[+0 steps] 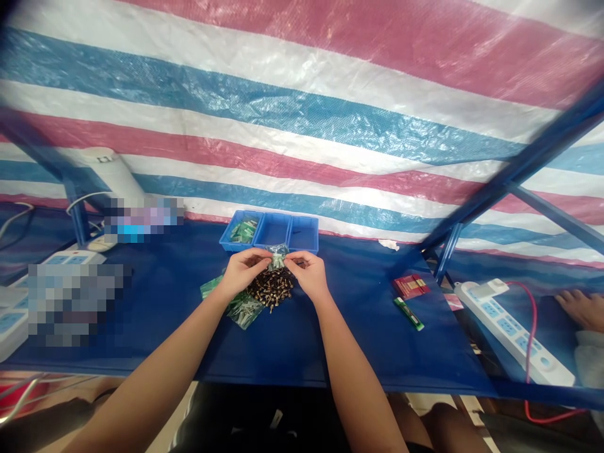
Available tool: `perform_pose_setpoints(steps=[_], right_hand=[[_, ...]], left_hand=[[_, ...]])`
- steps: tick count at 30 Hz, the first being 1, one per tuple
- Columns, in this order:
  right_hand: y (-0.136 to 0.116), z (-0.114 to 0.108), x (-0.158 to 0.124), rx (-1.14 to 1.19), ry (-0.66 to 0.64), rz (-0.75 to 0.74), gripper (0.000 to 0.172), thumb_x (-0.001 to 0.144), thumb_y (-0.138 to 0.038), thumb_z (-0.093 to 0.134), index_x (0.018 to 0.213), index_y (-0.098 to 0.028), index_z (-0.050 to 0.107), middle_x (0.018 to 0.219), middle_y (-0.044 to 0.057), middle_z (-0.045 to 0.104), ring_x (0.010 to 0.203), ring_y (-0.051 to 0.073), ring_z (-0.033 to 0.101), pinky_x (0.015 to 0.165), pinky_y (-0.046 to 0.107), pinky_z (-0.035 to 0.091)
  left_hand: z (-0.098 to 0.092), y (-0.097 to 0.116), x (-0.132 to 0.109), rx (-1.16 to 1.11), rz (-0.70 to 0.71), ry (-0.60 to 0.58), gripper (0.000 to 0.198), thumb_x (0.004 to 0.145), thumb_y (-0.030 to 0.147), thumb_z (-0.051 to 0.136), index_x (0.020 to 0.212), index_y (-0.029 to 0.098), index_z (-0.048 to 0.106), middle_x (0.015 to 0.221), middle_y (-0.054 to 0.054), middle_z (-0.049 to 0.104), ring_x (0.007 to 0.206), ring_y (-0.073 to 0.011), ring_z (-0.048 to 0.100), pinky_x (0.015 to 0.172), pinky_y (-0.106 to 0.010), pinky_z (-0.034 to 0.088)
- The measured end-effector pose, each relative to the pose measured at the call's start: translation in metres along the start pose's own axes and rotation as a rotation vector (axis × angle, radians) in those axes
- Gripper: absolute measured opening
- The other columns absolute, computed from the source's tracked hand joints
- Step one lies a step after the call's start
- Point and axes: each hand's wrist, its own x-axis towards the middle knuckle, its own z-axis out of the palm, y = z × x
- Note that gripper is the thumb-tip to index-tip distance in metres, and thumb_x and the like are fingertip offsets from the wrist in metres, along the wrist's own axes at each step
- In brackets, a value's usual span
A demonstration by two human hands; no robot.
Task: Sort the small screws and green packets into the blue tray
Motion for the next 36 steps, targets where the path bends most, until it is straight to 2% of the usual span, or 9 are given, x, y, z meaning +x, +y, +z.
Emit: perform_pose_setpoints(steps=[13, 36], right_hand=[[-0.001, 0.0005, -0.0011, 0.019, -0.008, 0.005, 0.016, 0.071, -0.032, 0.077, 0.081, -0.021, 0.073, 0.08, 0.004, 0.072, 0.071, 0.018, 0.065, 0.069, 0.032, 0.053], [0.0001, 0.0018, -0.0022, -0.005, -0.022, 0.03, 0.019, 0.07, -0.035, 0.077, 0.082, -0.021, 0.074, 0.081, 0.005, 0.073, 0.072, 0.02, 0.067, 0.07, 0.033, 0.054]], left_hand=[[-0.0006, -0.0007, 0.001, 0.01, 0.019, 0.01, 0.019, 0.08, 0.031, 0.071, 0.092, 0.017, 0.073, 0.086, -0.007, 0.072, 0.072, -0.0167, 0.064, 0.065, -0.028, 0.05], [-0.0011, -0.002, 0.0012, -0.021, -0.017, -0.001, 0.024, 0.079, 0.035, 0.072, 0.095, 0.016, 0.071, 0.085, -0.007, 0.071, 0.074, -0.0169, 0.065, 0.066, -0.028, 0.05]])
